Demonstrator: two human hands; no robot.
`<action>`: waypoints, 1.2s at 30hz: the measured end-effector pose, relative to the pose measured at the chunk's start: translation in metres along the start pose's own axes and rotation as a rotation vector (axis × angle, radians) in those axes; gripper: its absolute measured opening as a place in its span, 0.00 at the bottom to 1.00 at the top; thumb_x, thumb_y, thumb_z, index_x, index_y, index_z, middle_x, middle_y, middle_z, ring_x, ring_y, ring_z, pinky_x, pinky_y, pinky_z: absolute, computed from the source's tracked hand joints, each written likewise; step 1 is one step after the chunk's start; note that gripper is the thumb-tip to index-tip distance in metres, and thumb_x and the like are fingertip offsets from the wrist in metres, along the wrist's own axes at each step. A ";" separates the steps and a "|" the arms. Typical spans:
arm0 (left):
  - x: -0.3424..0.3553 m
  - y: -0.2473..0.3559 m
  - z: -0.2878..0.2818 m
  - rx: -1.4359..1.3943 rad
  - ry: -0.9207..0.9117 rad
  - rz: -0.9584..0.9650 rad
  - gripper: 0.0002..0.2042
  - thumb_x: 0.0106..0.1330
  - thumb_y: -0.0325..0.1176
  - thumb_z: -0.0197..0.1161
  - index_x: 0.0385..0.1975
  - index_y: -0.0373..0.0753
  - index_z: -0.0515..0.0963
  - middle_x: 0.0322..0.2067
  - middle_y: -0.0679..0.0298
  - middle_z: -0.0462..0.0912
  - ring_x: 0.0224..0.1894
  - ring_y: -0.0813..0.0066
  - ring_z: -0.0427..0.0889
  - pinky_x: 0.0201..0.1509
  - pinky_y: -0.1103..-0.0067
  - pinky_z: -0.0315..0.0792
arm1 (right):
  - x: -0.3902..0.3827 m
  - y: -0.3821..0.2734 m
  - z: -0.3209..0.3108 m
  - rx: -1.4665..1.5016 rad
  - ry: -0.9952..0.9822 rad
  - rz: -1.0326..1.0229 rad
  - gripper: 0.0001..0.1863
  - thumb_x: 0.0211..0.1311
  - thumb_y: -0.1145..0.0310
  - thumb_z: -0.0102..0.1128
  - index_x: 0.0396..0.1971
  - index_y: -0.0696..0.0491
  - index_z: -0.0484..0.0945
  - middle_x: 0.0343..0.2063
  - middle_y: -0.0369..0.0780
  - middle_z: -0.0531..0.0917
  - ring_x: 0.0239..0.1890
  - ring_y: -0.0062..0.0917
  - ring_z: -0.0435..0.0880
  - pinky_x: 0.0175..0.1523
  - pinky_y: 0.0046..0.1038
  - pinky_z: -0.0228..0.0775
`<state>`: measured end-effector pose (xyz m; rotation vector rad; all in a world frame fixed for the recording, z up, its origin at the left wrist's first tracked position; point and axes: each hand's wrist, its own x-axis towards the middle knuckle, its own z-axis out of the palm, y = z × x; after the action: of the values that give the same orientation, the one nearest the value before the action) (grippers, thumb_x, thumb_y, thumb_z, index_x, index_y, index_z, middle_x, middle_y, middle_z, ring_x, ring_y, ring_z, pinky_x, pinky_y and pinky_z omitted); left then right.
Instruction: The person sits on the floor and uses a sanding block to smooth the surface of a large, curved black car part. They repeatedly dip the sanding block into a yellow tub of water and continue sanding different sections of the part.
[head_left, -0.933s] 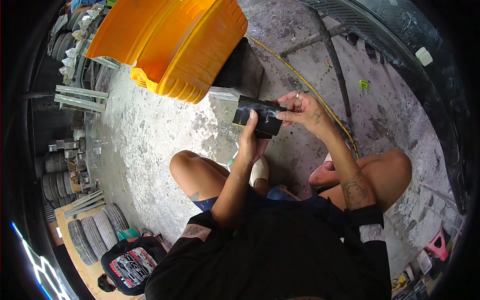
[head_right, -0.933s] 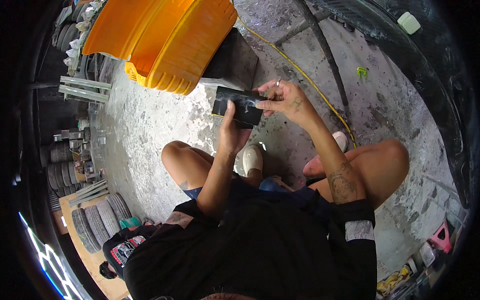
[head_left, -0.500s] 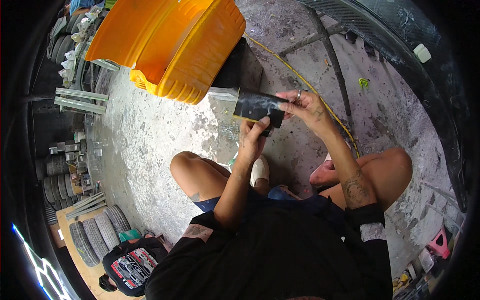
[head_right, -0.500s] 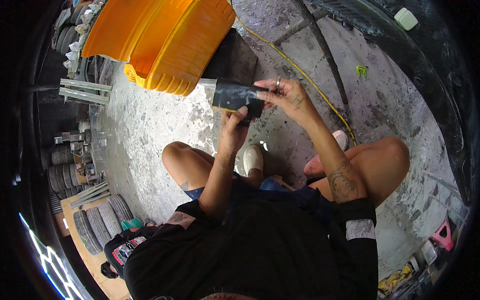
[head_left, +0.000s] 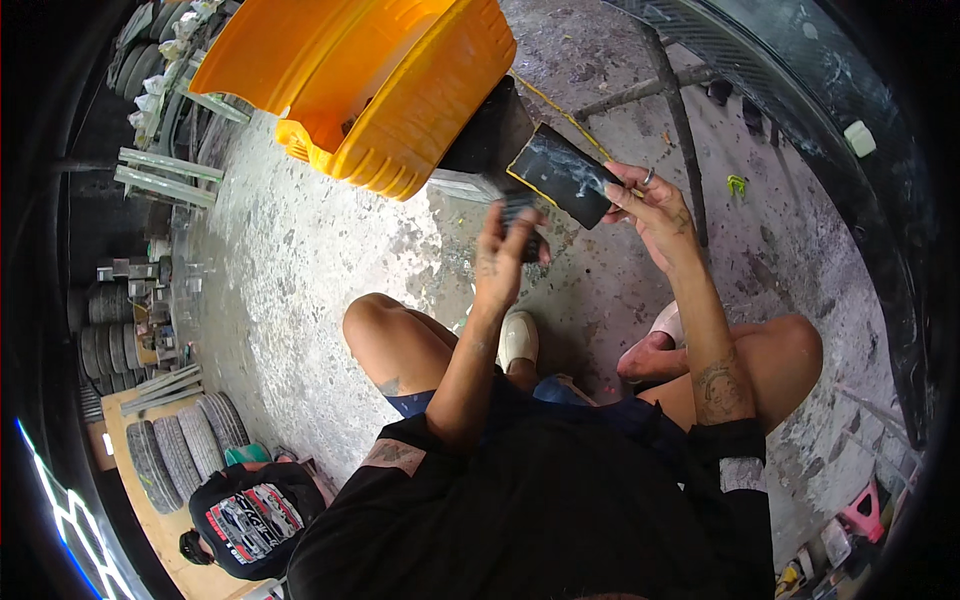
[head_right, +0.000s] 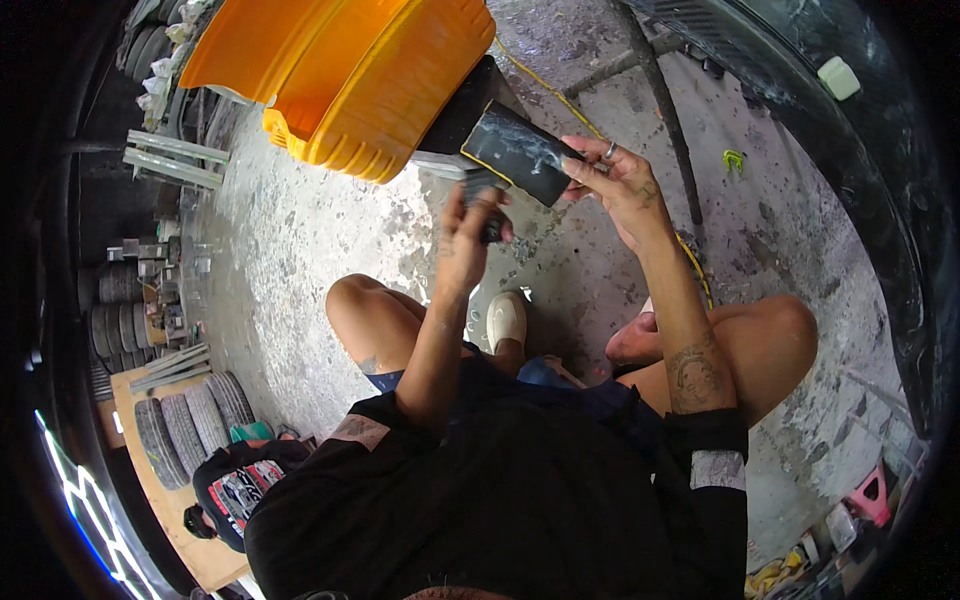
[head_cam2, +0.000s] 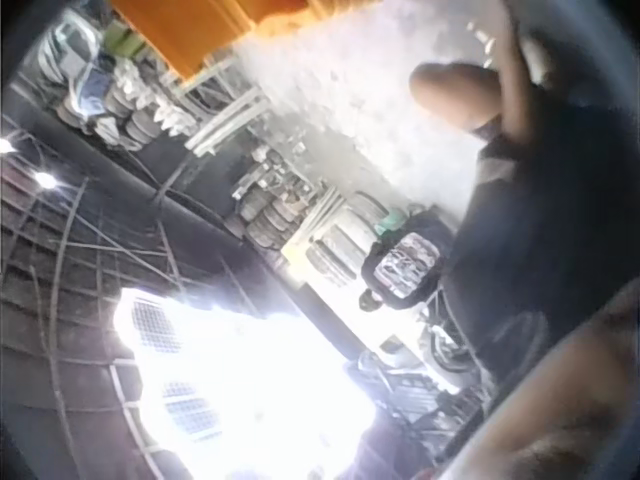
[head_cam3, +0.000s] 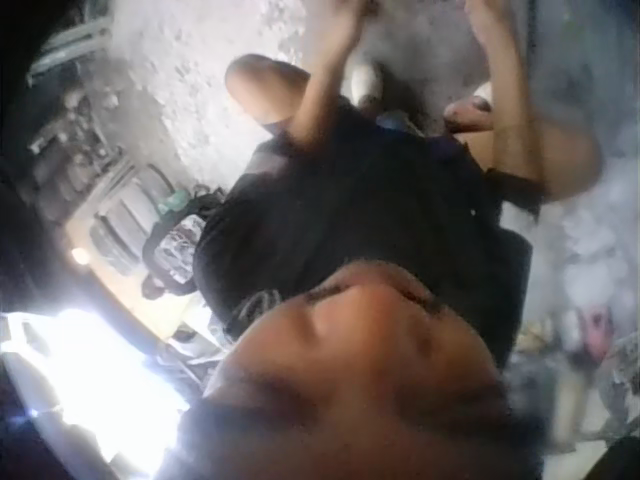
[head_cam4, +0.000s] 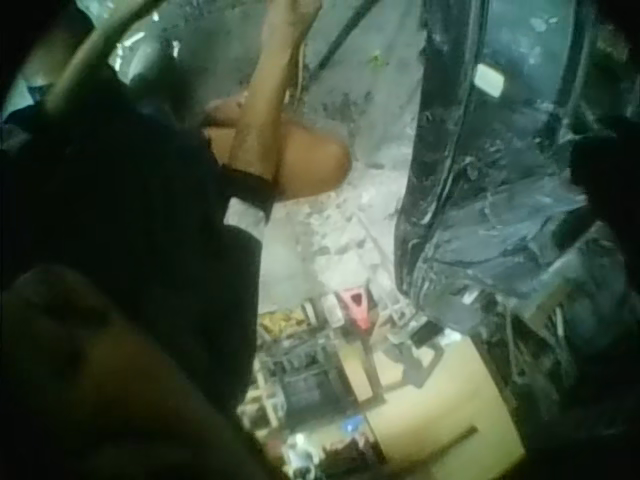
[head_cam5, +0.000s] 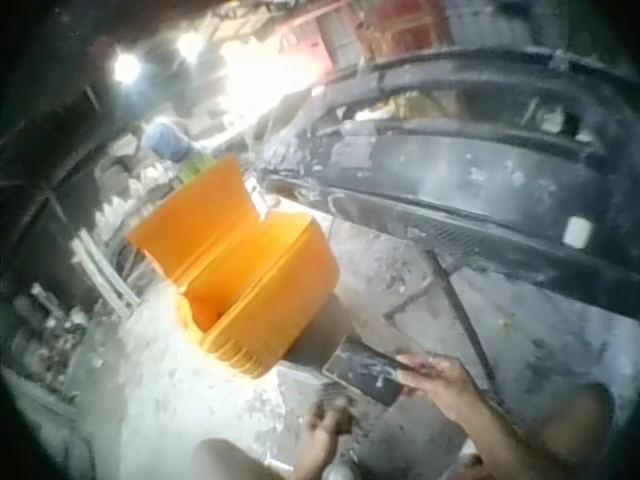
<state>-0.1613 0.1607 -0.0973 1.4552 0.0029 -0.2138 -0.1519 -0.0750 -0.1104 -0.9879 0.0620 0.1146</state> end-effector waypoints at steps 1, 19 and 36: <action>0.000 -0.002 0.001 0.144 -0.097 0.003 0.17 0.75 0.39 0.62 0.55 0.34 0.73 0.39 0.60 0.83 0.32 0.75 0.82 0.37 0.79 0.76 | 0.000 0.000 0.000 0.017 -0.007 0.004 0.18 0.65 0.74 0.70 0.55 0.56 0.83 0.37 0.35 0.83 0.35 0.20 0.85 0.42 0.25 0.84; -0.005 -0.010 0.024 -0.552 -0.120 -0.128 0.29 0.79 0.59 0.47 0.56 0.36 0.76 0.41 0.63 0.85 0.38 0.78 0.83 0.35 0.80 0.74 | -0.007 0.000 0.018 -0.337 -0.164 0.075 0.17 0.64 0.75 0.70 0.53 0.58 0.83 0.34 0.37 0.87 0.31 0.19 0.85 0.41 0.23 0.82; -0.007 -0.002 0.017 -0.370 -0.059 -0.199 0.22 0.78 0.53 0.54 0.49 0.38 0.76 0.35 0.62 0.86 0.29 0.77 0.85 0.23 0.80 0.77 | -0.009 -0.004 0.026 -0.340 -0.201 0.041 0.17 0.62 0.73 0.73 0.50 0.59 0.85 0.33 0.37 0.87 0.31 0.17 0.83 0.40 0.21 0.79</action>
<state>-0.1704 0.1447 -0.0967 1.0785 0.1336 -0.3970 -0.1602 -0.0563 -0.0920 -1.3095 -0.1251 0.2678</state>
